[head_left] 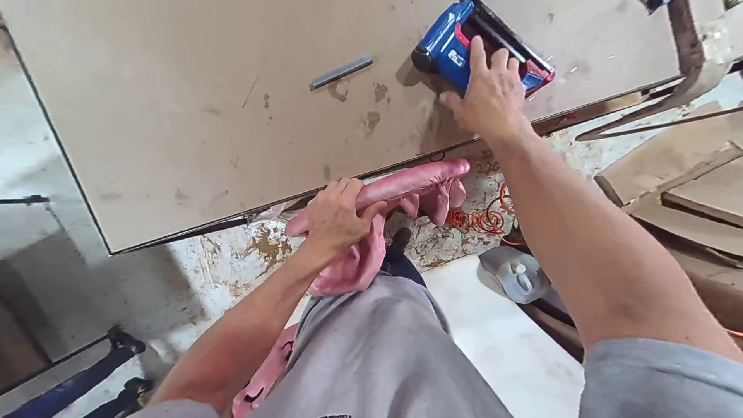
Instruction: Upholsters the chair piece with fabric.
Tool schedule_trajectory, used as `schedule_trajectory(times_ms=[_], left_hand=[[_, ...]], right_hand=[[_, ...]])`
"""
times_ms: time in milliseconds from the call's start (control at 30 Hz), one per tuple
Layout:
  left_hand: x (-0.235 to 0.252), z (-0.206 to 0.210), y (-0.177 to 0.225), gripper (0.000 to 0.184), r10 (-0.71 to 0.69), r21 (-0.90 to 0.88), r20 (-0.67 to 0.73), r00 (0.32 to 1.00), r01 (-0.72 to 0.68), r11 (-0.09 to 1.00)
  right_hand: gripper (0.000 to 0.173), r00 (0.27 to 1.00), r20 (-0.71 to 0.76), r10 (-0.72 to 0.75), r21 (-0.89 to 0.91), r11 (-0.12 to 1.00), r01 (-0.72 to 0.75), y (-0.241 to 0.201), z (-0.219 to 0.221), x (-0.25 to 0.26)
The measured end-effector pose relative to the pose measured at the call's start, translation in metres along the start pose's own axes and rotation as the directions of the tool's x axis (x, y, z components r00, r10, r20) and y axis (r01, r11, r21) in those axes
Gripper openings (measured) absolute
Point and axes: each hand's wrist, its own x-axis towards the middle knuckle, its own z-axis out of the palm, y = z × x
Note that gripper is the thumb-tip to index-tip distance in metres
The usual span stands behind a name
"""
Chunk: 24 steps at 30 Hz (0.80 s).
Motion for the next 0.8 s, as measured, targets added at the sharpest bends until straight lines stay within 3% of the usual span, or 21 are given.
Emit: schedule_trajectory(times_ms=[100, 167, 233, 300, 367, 433, 500, 600, 800], left_hand=[[-0.001, 0.002, -0.001, 0.057, 0.014, -0.001, 0.003, 1.0, -0.014, 1.0], [-0.001, 0.001, 0.0, 0.055, 0.022, 0.001, 0.008, 1.0, -0.022, 1.0], [0.0, -0.001, 0.0, 0.053, 0.009, -0.01, 0.032, 0.999, -0.009, 1.0], [0.0, -0.003, 0.0, 0.052, -0.013, -0.021, 0.07, 0.997, 0.014, 1.0], [0.001, -0.002, 0.002, 0.05, -0.003, -0.024, 0.067, 0.998, 0.004, 1.0], [0.003, 0.0, 0.005, 0.05, 0.001, -0.03, 0.057, 0.998, 0.0, 1.0], [0.004, 0.001, 0.008, 0.052, 0.005, -0.031, 0.042, 0.999, -0.004, 1.0], [0.006, 0.003, 0.011, 0.053, 0.005, -0.018, 0.038, 0.999, -0.005, 1.0], [0.009, 0.005, 0.018, 0.051, -0.007, -0.015, 0.059, 0.998, 0.008, 1.0]], right_hand=[[0.081, 0.997, 0.066, -0.044, 0.034, 0.999, 0.042, 0.007, -0.005, 0.025], [0.065, 0.993, 0.116, 0.003, 0.027, 1.0, -0.006, 0.007, -0.028, 0.027], [0.054, 0.991, 0.089, 0.103, 0.017, 0.994, -0.105, 0.002, -0.059, -0.005], [0.045, 0.988, 0.016, 0.154, 0.162, 0.975, -0.155, -0.003, -0.077, -0.071], [0.045, 0.981, -0.065, 0.184, 0.39, 0.909, -0.145, -0.001, -0.064, -0.153], [0.042, 0.966, -0.178, 0.188, 0.596, 0.801, -0.046, -0.014, -0.029, -0.228], [0.038, 0.944, -0.239, 0.227, 0.703, 0.711, 0.007, -0.041, 0.004, -0.282], [0.035, 0.945, -0.229, 0.233, 0.721, 0.693, 0.003, -0.064, 0.038, -0.313], [0.035, 0.964, -0.186, 0.192, 0.692, 0.722, -0.01, -0.068, 0.059, -0.31]])
